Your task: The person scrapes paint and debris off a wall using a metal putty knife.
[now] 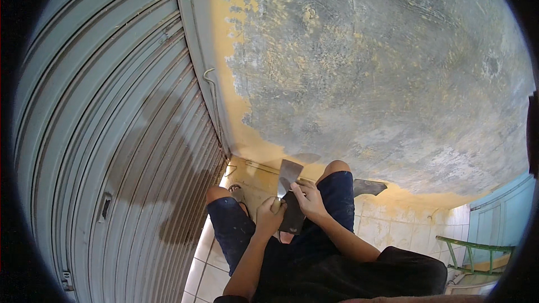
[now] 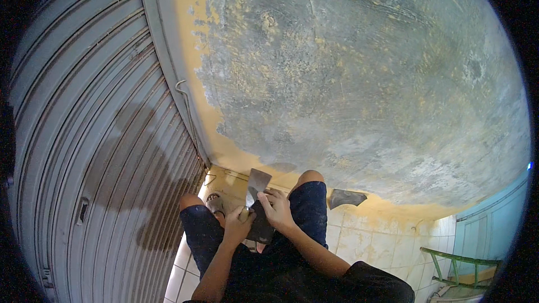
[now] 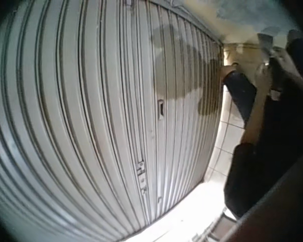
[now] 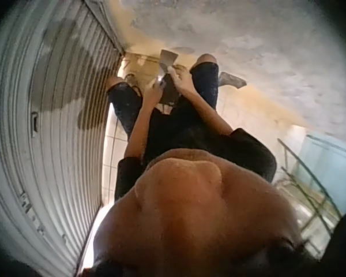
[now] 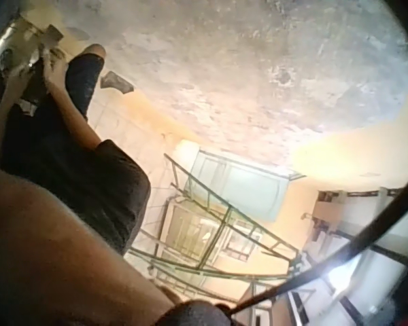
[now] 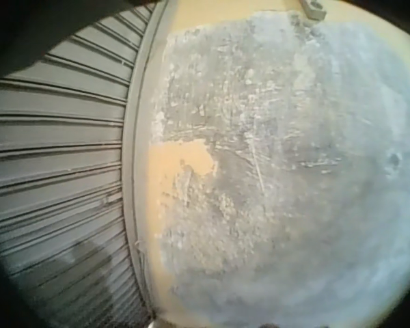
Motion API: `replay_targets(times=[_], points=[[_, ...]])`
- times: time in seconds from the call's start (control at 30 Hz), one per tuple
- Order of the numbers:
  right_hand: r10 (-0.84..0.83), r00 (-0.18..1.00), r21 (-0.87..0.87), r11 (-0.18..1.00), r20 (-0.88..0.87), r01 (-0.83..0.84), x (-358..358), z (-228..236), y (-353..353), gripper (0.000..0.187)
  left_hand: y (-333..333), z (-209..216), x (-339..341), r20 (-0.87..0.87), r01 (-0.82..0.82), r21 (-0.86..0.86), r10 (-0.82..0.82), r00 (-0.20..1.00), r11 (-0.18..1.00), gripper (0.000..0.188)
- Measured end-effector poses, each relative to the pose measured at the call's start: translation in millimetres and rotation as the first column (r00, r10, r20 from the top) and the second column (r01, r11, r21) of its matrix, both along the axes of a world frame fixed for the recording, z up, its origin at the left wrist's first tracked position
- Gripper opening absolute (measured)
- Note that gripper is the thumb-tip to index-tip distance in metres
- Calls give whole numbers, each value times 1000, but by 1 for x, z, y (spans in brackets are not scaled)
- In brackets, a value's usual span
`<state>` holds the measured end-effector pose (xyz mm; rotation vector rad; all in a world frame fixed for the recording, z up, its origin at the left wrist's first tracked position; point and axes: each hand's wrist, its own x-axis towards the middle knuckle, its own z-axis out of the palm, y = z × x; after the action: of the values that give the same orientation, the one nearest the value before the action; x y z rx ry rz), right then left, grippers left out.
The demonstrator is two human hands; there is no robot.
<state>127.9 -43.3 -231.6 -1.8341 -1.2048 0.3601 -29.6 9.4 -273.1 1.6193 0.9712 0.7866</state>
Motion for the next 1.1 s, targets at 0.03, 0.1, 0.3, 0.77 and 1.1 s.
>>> replay_targets(times=[0.03,0.1,0.3,0.77,1.1], points=[[-2,1000,-1,1000,-2,2,-1,5,0,39,0,-3,0,-25,38,87,-36,999,995,18],[42,959,-228,968,-280,-109,-4,20,-3,39,-2,-5,1,-54,83,174,-74,996,981,18],[-75,854,-71,996,-516,44,-14,-1,-5,36,-3,3,-3,-104,99,124,-86,991,987,21],[-1,724,153,977,-690,148,1,37,-10,19,13,-16,-9,57,57,33,-59,997,998,25],[31,677,-103,982,-736,-157,-11,35,-50,28,39,9,6,561,323,-688,194,805,650,50]])
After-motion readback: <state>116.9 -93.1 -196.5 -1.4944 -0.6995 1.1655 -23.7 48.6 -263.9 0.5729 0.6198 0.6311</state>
